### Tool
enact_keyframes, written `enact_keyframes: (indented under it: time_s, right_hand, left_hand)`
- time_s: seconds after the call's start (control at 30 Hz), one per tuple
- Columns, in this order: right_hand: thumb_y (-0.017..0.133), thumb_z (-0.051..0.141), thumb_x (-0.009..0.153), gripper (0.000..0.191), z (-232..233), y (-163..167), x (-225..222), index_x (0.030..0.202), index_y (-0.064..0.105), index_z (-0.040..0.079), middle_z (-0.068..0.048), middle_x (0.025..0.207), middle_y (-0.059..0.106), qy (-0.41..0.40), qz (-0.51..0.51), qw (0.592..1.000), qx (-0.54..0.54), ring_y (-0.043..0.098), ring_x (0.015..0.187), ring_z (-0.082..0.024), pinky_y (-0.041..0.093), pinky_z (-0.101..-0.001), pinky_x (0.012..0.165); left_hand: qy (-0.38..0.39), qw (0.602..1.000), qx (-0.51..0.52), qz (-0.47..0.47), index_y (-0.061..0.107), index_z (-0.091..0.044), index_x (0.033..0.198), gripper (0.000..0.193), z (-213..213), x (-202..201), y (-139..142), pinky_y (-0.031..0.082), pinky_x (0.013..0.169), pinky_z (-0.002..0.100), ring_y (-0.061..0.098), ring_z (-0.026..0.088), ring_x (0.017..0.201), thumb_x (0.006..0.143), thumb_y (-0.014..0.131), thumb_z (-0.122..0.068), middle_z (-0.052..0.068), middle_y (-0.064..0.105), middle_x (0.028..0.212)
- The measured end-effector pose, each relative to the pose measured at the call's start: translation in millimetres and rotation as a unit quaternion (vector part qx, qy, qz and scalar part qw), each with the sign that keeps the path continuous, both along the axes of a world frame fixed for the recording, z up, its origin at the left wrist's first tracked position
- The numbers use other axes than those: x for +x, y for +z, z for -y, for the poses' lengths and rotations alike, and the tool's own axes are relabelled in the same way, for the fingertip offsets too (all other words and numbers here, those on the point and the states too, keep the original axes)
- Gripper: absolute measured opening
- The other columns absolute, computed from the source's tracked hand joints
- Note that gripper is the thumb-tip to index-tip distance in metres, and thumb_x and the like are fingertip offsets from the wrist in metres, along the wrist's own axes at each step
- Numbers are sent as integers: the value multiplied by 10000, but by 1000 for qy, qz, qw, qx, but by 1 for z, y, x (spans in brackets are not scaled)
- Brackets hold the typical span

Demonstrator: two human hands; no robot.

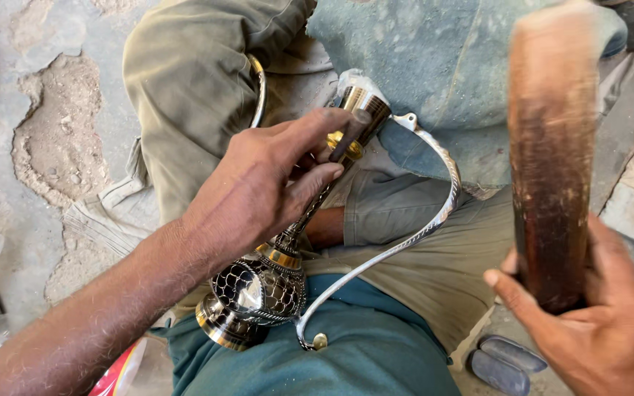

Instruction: The person sits on the ground and uses a wooden mallet to hammer a metal chisel against the neck of a silver and gold decorative pitcher. The person repeatedly strikes the chisel to shape or secure the metal band around the neck.

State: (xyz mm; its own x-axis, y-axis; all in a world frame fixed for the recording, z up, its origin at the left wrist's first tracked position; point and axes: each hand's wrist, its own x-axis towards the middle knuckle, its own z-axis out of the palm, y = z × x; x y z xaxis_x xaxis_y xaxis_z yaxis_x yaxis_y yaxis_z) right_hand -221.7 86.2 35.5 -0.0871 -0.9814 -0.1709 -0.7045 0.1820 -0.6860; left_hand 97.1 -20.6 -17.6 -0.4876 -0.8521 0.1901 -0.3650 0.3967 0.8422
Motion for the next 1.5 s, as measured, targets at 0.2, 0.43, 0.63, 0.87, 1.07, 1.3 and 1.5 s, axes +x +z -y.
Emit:
enact_keyframes:
  time_s: [0.2, 0.43, 0.63, 0.87, 1.07, 1.3, 1.5]
  right_hand:
    - [815, -1, 856, 487, 34, 19, -7, 1278, 573, 12, -122, 863, 643, 49, -133, 987, 76, 663, 721, -188, 543, -331, 656]
    - [743, 8, 862, 572, 77, 27, 0, 1417, 602, 20, -103, 898, 703, 198, -199, 960, 1, 641, 652, -143, 520, -290, 602]
    - [693, -11, 894, 543, 90, 35, 13, 1430, 620, 36, -94, 852, 656, 234, -178, 956, -9, 571, 625, -131, 434, -290, 557]
    - [636, 69, 902, 440, 95, 35, 10, 1340, 672, 82, -30, 911, 634, 160, 109, 971, 142, 611, 726, -93, 561, -238, 591]
    - [650, 83, 949, 422, 77, 33, -10, 1370, 666, 56, -71, 946, 637, 177, -91, 972, 122, 643, 730, -153, 526, -278, 623]
    - [796, 215, 899, 290, 73, 31, 0, 1052, 656, 12, -157, 856, 659, 93, -252, 922, 280, 655, 688, -236, 589, -320, 591]
    - [823, 200, 845, 414, 57, 29, 9, 1214, 656, 111, -38, 725, 611, 136, -248, 948, 147, 648, 573, -113, 536, -265, 549]
  left_hand:
    - [-13, 998, 54, 4, 555, -64, 1376, 442, 4, 0, 1, 618, 790, 404, 774, 278, 925, 962, 704, -105, 160, 743, 1097]
    - [75, 995, 62, -4, 576, -61, 1332, 407, -12, -7, -7, 642, 686, 292, 756, 169, 849, 962, 744, -87, 111, 736, 1065]
    - [132, 986, 95, -24, 572, -25, 1273, 403, -25, -6, -13, 606, 628, 239, 700, 99, 748, 928, 776, -68, 53, 662, 910]
    - [142, 986, 80, -44, 586, -15, 1219, 339, -30, -4, -20, 618, 665, 230, 689, 82, 783, 950, 780, -86, 50, 654, 925]
    - [147, 987, 62, -34, 606, -19, 1272, 375, -33, -5, -14, 597, 659, 239, 657, 84, 771, 943, 775, -77, 50, 645, 912]
    - [119, 992, 27, -12, 567, -29, 1281, 370, -31, -5, -14, 604, 689, 292, 683, 152, 820, 970, 755, -101, 82, 638, 941]
    - [76, 996, -2, 49, 581, -73, 1310, 348, -34, -10, 1, 564, 686, 430, 695, 343, 838, 984, 701, -84, 160, 670, 1011]
